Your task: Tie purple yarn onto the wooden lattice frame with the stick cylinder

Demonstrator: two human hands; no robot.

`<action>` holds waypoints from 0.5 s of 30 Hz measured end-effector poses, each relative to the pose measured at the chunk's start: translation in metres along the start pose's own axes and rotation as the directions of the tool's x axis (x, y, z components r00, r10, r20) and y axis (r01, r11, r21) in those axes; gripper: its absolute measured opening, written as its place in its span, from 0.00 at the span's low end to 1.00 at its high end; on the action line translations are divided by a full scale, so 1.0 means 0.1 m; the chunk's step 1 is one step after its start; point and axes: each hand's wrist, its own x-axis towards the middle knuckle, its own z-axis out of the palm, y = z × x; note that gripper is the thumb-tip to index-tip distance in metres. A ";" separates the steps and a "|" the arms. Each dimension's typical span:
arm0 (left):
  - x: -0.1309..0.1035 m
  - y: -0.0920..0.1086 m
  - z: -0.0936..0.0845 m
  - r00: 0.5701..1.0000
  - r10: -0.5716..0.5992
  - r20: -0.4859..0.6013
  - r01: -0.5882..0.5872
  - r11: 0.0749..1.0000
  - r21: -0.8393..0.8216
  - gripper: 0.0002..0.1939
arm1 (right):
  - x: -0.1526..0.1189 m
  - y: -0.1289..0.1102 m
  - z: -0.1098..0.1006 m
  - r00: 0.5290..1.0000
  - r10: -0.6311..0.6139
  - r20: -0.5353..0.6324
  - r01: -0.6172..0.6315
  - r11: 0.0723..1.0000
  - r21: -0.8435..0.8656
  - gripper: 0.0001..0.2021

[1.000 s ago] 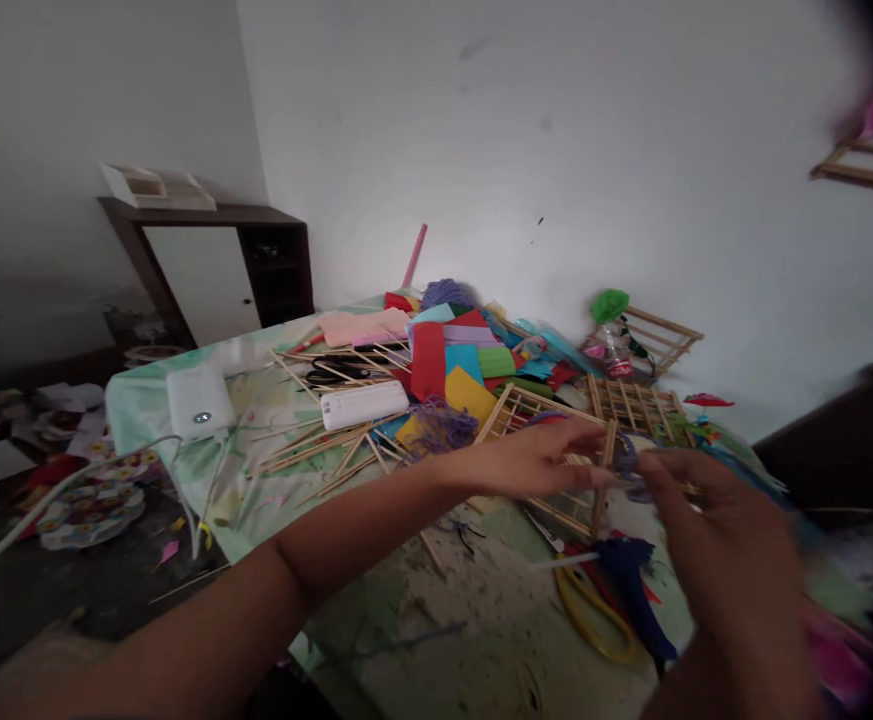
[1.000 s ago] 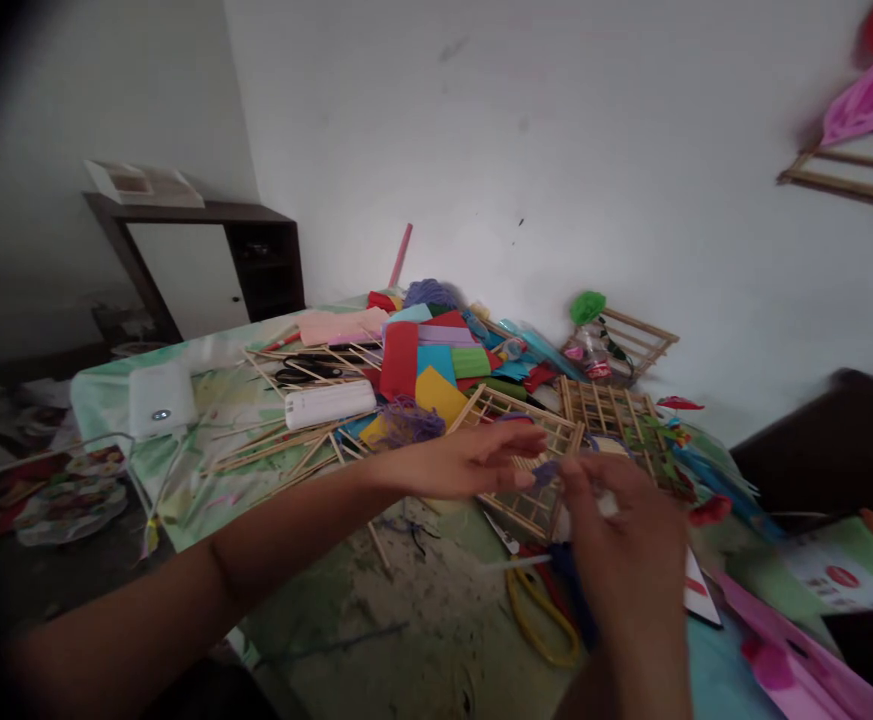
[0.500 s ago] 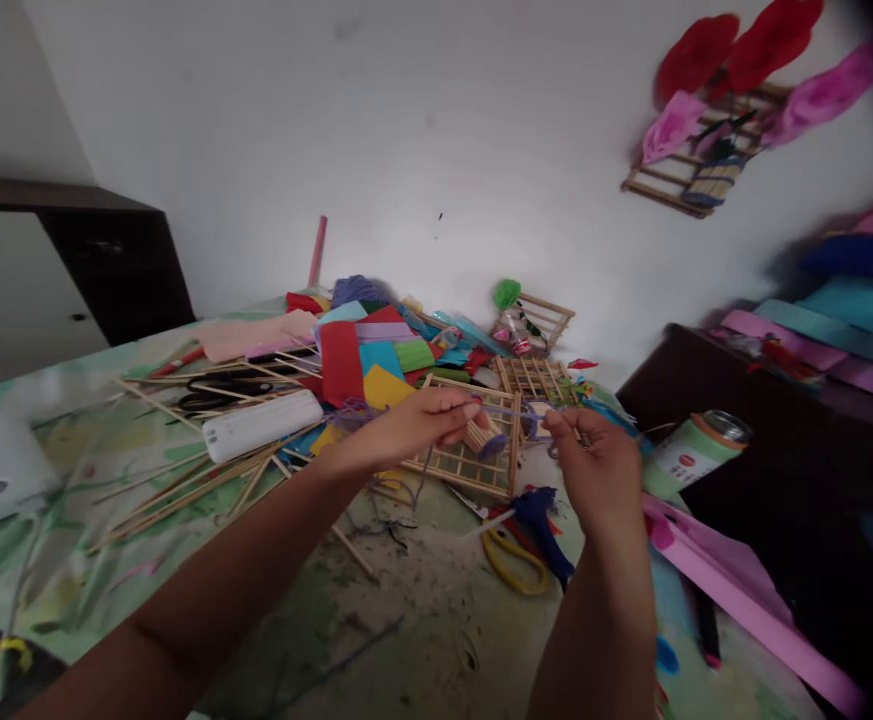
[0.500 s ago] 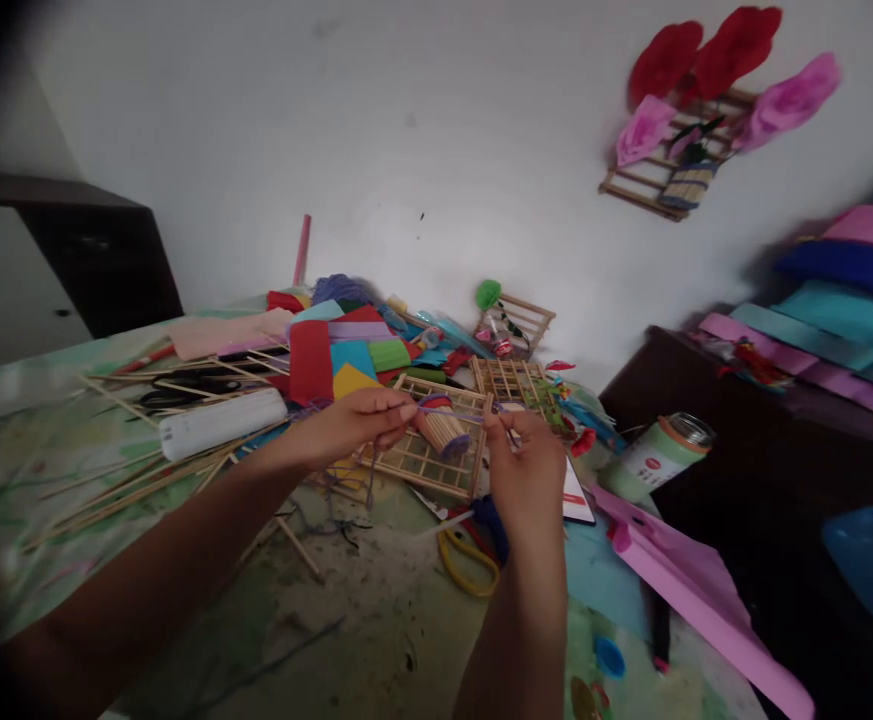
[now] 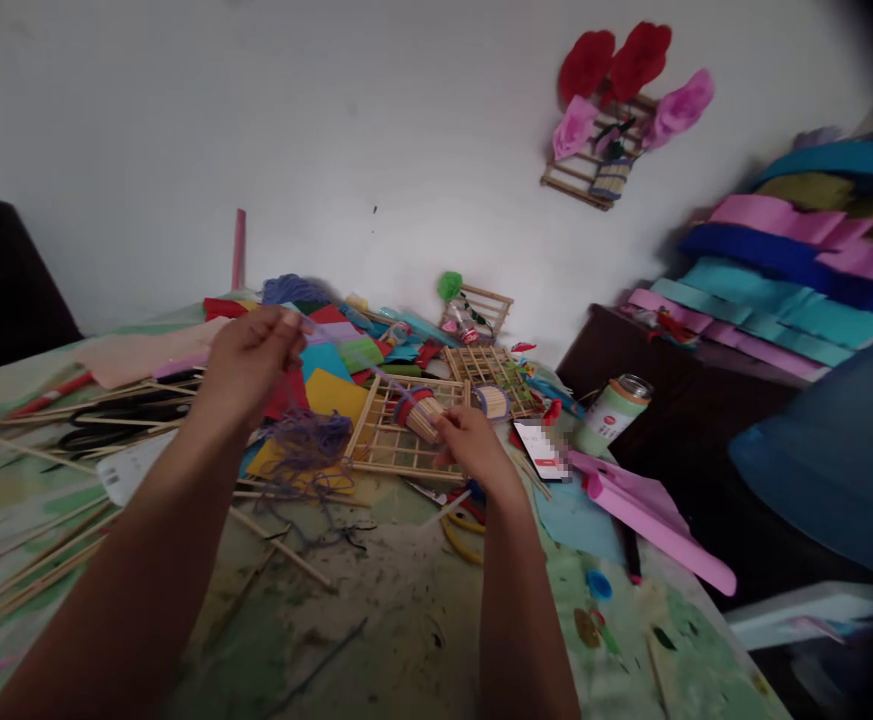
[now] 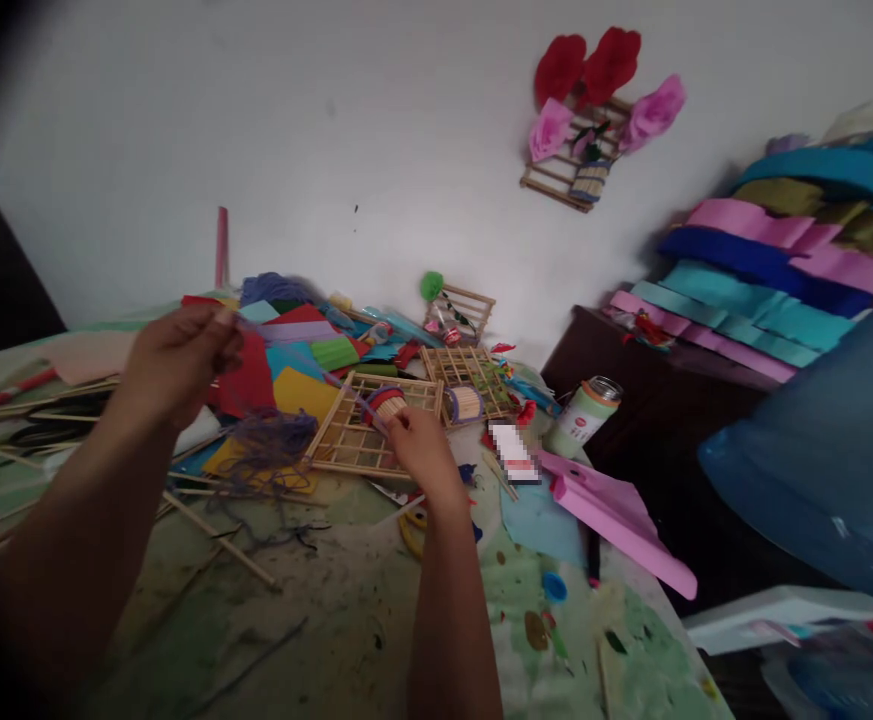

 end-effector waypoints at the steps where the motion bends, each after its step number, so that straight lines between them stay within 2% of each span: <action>1: 0.02 0.00 -0.03 1.000 -0.008 -0.027 0.007 0.999 -0.047 0.10 | 0.03 0.05 0.01 0.999 0.027 -0.031 -0.026 1.000 0.007 0.10; 6: 0.01 0.01 -0.06 0.990 0.052 -0.132 -0.059 0.997 -0.049 0.11 | 0.14 0.21 0.02 0.995 0.067 -0.078 -0.060 0.994 0.092 0.10; 10: -0.01 0.02 -0.06 0.985 0.077 -0.157 -0.085 0.995 -0.046 0.11 | 0.13 0.17 -0.05 0.991 0.084 -0.105 -0.056 0.969 0.240 0.11; 11: -0.01 0.03 -0.06 0.989 0.071 -0.133 -0.075 0.997 -0.024 0.11 | 0.12 0.14 -0.06 0.991 0.077 -0.107 -0.041 0.953 0.302 0.12; 12: -0.02 0.04 -0.06 0.996 0.060 -0.061 -0.059 0.998 0.017 0.11 | 0.10 0.10 -0.07 0.992 0.061 -0.111 -0.015 0.927 0.374 0.13; 13: -0.04 0.06 -0.05 0.997 0.044 0.064 -0.049 0.995 0.083 0.13 | 0.08 0.05 -0.07 0.991 0.035 -0.130 0.027 0.895 0.446 0.14; 14: -0.07 0.08 -0.02 0.973 0.020 0.231 -0.059 0.985 0.162 0.14 | 0.05 -0.01 -0.05 0.987 -0.003 -0.161 0.084 0.863 0.498 0.14; 15: -0.10 0.10 0.02 0.915 -0.002 0.404 -0.101 0.967 0.234 0.15 | 0.03 -0.07 -0.01 0.980 -0.056 -0.192 0.150 0.841 0.519 0.14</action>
